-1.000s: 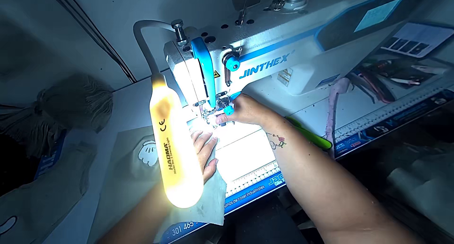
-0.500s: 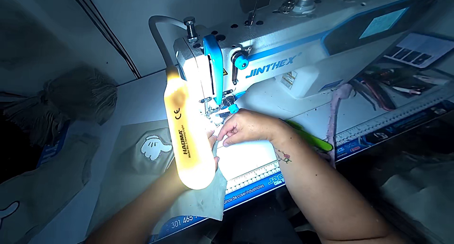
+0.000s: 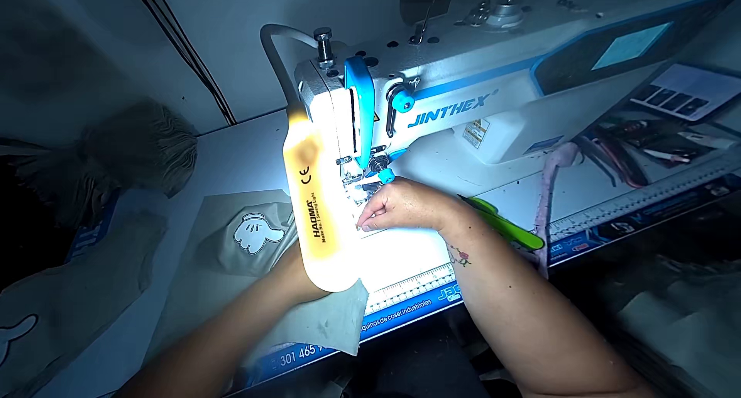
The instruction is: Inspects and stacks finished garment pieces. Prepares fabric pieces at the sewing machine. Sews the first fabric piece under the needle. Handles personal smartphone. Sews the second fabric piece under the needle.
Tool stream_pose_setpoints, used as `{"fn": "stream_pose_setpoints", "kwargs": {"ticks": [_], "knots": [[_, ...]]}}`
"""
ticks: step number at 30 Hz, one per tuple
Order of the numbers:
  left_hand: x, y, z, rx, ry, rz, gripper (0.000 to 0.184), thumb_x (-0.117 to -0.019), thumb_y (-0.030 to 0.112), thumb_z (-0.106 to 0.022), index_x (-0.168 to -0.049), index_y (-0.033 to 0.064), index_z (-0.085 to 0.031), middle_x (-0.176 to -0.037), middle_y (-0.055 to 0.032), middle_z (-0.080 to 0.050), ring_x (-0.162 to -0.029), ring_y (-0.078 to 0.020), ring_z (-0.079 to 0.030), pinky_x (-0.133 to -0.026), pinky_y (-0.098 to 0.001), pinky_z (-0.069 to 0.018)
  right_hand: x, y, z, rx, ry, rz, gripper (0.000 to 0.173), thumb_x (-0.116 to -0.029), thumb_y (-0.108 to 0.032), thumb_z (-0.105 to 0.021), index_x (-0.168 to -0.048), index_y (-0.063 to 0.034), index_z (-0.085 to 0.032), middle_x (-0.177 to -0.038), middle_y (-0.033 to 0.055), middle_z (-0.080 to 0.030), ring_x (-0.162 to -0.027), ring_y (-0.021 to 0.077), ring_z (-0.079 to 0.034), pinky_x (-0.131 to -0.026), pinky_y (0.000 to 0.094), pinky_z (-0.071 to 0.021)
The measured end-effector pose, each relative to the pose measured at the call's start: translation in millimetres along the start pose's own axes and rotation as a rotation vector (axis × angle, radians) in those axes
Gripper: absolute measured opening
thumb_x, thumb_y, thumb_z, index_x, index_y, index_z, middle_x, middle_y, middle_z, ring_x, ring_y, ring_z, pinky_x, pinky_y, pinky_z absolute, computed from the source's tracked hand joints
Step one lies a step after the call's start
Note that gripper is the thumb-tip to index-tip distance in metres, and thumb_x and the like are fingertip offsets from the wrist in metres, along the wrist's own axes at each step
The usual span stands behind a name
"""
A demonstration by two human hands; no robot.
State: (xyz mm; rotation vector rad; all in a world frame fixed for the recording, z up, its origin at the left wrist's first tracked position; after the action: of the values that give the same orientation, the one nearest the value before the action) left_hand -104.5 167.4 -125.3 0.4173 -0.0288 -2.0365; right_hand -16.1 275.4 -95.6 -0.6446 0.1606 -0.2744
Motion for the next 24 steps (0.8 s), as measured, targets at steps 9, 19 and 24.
{"fn": "stream_pose_setpoints", "kwargs": {"ticks": [9,19,24], "knots": [[-1.5,-13.3,-2.7,0.002,-0.027,0.023,0.053,-0.1015,0.046,-0.047,-0.141,0.0136,-0.062,-0.150,-0.0035,-0.055,-0.148,-0.0248,-0.040,-0.125,-0.0495,-0.0260,4.1,-0.1,4.2,0.087,-0.017,-0.095,0.020,-0.0994,-0.031,-0.065,-0.099,-0.0204,-0.082,-0.073,-0.0029,-0.068,-0.067,0.0089,-0.058,-0.067,0.0373,-0.0475],[-10.6,-33.5,-2.7,0.003,-0.047,0.035,0.061,-0.0998,0.056,-0.048,-0.147,0.0181,-0.057,-0.153,-0.0023,-0.052,-0.149,-0.0237,-0.038,-0.126,-0.0511,-0.0228,3.4,3.3,7.3,0.138,0.044,-0.156,0.022,-0.1027,-0.030,-0.061,-0.104,-0.0206,-0.081,-0.076,0.0000,-0.069,-0.069,0.0136,-0.060,-0.067,0.0406,-0.0486],[-16.9,-41.1,1.4,0.013,-0.050,0.052,0.061,-0.0997,0.056,-0.048,-0.145,0.0163,-0.059,-0.152,-0.0044,-0.053,-0.148,-0.0252,-0.040,-0.125,-0.0523,-0.0238,0.8,6.2,5.4,0.172,0.080,-0.173,0.024,-0.1038,-0.031,-0.059,-0.113,-0.0232,-0.080,-0.080,0.0016,-0.071,-0.072,0.0173,-0.063,-0.070,0.0450,-0.0510]]}}
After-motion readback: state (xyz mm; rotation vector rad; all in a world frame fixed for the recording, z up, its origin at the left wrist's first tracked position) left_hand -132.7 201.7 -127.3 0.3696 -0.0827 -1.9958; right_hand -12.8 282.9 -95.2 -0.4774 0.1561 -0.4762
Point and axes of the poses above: each hand's wrist, its own x-axis away from the middle knuckle, its own z-axis out of the back of the hand, y = z × x, the point moved 9 cm from there along -x, towards the middle knuckle
